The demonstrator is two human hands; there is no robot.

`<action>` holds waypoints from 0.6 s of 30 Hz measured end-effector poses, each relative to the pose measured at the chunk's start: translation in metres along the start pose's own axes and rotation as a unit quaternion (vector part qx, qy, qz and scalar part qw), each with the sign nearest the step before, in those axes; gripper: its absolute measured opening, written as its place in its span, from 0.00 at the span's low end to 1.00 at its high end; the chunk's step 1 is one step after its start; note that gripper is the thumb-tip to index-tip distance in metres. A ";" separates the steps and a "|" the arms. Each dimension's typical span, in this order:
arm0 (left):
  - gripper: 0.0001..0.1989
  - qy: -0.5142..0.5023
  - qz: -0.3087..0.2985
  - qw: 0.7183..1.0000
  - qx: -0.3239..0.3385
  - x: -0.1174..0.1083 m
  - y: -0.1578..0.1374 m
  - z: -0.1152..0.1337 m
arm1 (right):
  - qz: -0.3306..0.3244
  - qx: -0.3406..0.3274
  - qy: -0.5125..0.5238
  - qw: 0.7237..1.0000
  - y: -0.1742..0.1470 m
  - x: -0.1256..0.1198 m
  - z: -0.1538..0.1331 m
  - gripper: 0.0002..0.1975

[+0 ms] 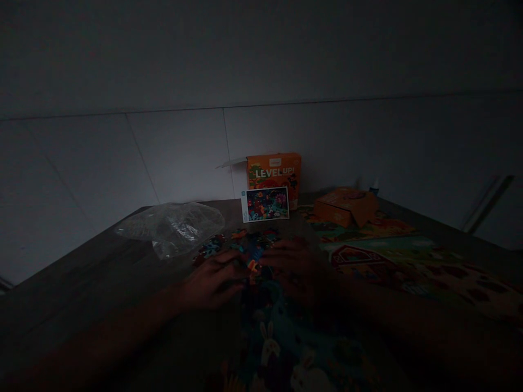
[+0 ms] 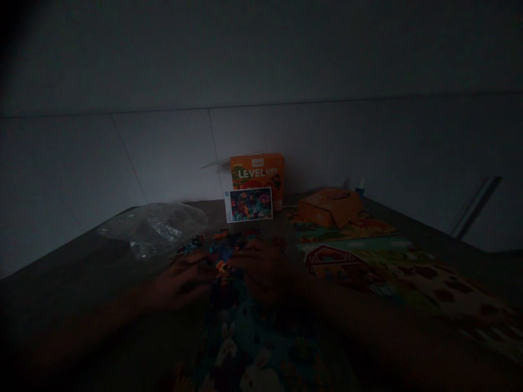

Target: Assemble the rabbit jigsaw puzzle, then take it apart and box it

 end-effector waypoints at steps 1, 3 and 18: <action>0.14 -0.014 -0.010 1.000 -0.002 0.001 0.001 0.006 | -0.003 -0.007 0.016 1.000 0.000 0.000 -0.003 0.20; 0.19 -0.055 -0.047 0.997 0.002 0.006 0.004 0.020 | -0.002 -0.008 0.046 0.999 0.000 0.000 -0.005 0.17; 0.13 0.051 0.064 0.980 -0.182 -0.004 -0.001 -0.043 | -0.046 0.121 0.119 0.984 -0.016 0.019 0.026 0.12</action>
Point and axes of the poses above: each hand's wrist, its own y-axis towards the middle knuckle, its own x-axis out of the palm, z = x × y, the point moved 10 cm from there along y, towards the middle knuckle, and after that the axes turned 13 degrees about z, right-handed, at the moved point
